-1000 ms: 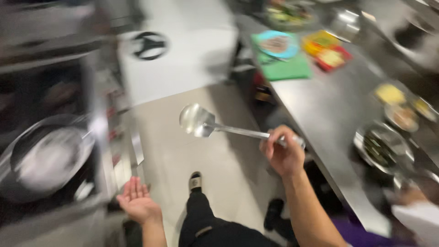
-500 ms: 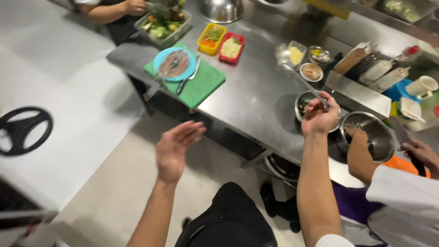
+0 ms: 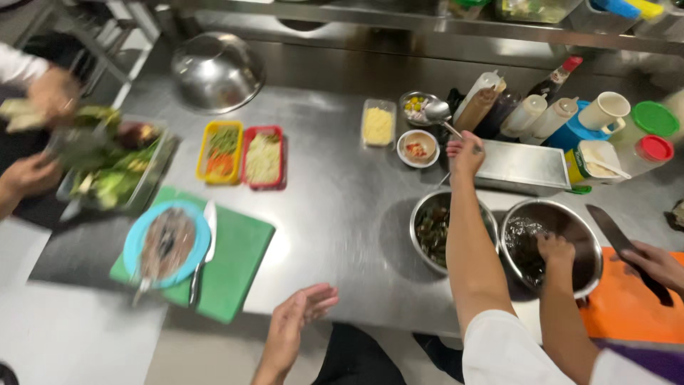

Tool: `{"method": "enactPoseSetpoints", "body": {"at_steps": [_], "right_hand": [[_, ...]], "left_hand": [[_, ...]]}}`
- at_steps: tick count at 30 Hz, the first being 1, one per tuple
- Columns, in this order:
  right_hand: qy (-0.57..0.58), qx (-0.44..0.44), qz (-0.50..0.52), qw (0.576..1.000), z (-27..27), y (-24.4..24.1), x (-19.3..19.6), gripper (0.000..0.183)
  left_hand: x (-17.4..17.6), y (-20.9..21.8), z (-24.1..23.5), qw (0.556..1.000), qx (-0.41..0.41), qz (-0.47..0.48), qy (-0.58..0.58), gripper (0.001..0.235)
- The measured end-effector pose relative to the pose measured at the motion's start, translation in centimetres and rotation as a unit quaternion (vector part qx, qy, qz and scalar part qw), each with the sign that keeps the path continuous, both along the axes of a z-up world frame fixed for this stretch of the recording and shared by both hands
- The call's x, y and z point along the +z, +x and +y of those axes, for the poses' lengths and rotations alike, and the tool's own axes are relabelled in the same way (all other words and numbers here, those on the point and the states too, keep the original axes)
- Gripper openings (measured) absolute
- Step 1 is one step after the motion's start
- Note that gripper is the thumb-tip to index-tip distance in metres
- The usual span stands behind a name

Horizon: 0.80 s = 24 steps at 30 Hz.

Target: The person retrieves a whole fish from a microwave, carries it to a prep station, and then moves to a stove. They pour oil into a wok, add chopped garlic and chili, and stir-fry the ingredients using a ladle.

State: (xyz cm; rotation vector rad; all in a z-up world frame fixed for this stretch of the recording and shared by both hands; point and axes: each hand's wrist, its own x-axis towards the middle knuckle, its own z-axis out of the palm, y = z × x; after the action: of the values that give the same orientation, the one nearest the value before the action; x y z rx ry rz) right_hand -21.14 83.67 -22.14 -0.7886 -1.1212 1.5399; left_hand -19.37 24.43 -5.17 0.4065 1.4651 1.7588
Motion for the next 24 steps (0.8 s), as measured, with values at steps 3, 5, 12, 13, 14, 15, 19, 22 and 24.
{"method": "enactPoseSetpoints", "body": {"at_steps": [3,5,12,13,14,15,19,22,24], "right_hand": [[0.08,0.022,-0.091,0.992,3.4,-2.6,-2.0,0.025],[0.167,0.036,-0.189,0.967,4.3,-3.8,-2.8,0.025],[0.365,0.029,-0.377,0.851,8.0,-6.7,-1.9,0.023],[0.31,0.051,-0.379,0.87,8.5,-7.1,-2.2,0.024],[0.256,0.054,-0.359,0.896,8.7,-7.0,-2.7,0.025],[0.2,0.055,-0.338,0.918,9.1,-7.0,-3.3,0.026],[0.044,0.032,-0.237,0.97,9.7,-6.3,-5.0,0.025],[0.042,0.03,-0.177,0.983,8.8,-4.5,-5.3,0.026],[0.02,0.006,-0.172,0.985,8.6,-4.0,-5.1,0.024]], "left_hand": [[-1.4,-4.0,5.0,0.999,-0.012,-0.016,-0.049,0.061],[-1.6,-5.9,7.9,0.997,-0.022,-0.02,-0.07,0.06],[-2.5,-10.9,16.2,0.996,-0.06,-0.029,-0.063,0.058],[-2.7,-11.3,17.1,0.996,-0.061,-0.033,-0.061,0.057],[-3.0,-11.4,17.6,0.995,-0.067,-0.028,-0.073,0.058],[-3.4,-11.7,18.2,0.993,-0.073,-0.022,-0.085,0.059],[-4.2,-11.2,19.4,0.992,-0.082,-0.041,-0.088,0.059],[-4.5,-10.8,18.9,0.992,-0.084,-0.051,-0.081,0.06],[-4.9,-10.7,18.3,0.992,-0.077,-0.058,-0.076,0.059]]}}
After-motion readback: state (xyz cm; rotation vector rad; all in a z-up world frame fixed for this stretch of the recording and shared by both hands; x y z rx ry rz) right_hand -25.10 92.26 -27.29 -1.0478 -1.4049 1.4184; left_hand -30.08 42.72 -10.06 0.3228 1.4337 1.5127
